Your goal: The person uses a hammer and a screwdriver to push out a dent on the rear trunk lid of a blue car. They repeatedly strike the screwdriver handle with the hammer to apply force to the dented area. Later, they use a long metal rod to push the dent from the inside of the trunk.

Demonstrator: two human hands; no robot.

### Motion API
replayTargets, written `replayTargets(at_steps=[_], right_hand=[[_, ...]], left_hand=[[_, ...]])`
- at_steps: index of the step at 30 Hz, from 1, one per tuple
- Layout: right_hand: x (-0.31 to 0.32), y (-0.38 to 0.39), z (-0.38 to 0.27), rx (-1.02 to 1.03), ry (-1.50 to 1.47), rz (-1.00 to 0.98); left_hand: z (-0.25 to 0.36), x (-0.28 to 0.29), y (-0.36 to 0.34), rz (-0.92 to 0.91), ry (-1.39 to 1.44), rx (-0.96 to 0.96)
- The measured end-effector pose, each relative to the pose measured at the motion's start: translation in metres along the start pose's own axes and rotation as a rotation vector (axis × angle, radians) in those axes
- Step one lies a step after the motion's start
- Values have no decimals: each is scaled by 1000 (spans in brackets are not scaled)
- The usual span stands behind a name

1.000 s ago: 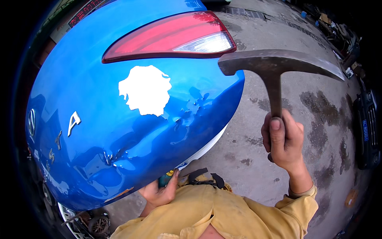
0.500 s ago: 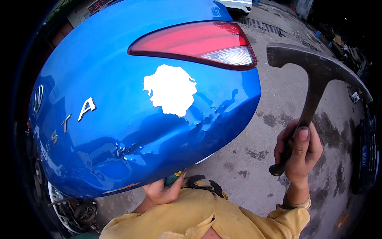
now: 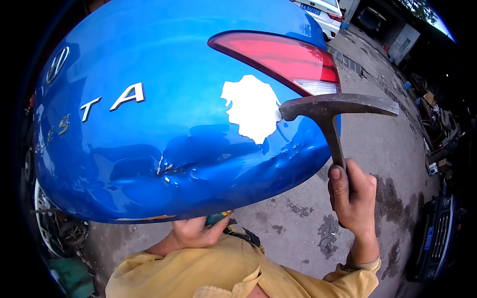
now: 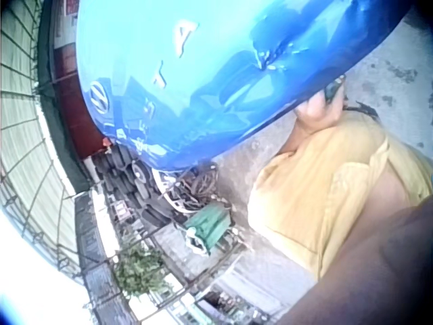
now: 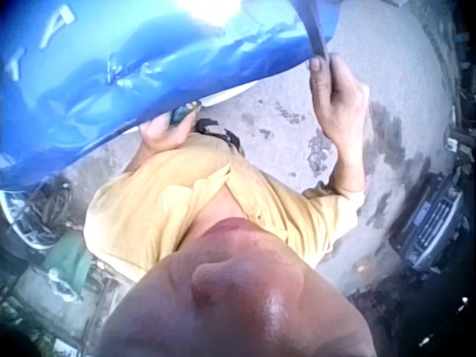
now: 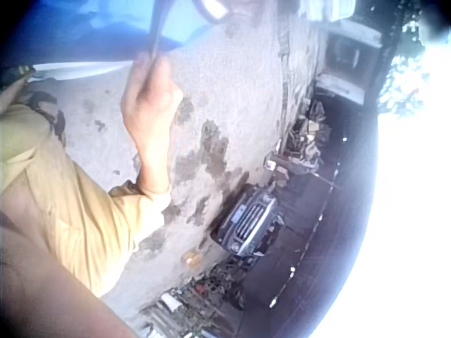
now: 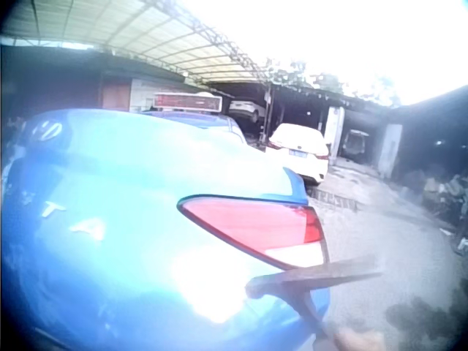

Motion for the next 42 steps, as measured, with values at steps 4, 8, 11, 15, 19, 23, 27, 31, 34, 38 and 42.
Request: replayTargets(at_steps=[4,8,11,15,19,23,27,31,34,38,42], right_hand=[[24,-5,-12,46,-247,346],[5,-8,-13,143,-333,282],[8,-25,-15,54,-55,63],[24,-21,-24,64,-209,217],[2,-24,-20,148,-64,23],[27,-28,-31,71,-224,190],[-4,-31,-24,231,50,-62],[23,-34,-28,128,-112,134],[15,-11,-14,140,-312,275],[16,-16,-12,71,-31,100],[27,-7,-5,15,-266,302]], left_hand=[[-2,-1,1,17,17,35],[-1,-1,-1,3,45,28],[-5,1,1,-14,75,52],[2,1,-4,20,30,20],[-4,-3,1,24,121,57],[-2,-1,-3,27,132,62],[0,-1,-2,33,126,39],[-2,0,-1,-3,128,70],[4,1,-4,6,54,28],[1,-2,0,-2,100,58],[1,-1,-1,0,110,71]])
Point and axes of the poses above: each hand's wrist, its own y-axis away from the middle knuckle, its own x-axis out of the back of the hand, z = x × y, the point moved 5 cm from there along -y, towards the middle knuckle, and after that the axes turned 9 degrees about x, right-handed, at the moved point
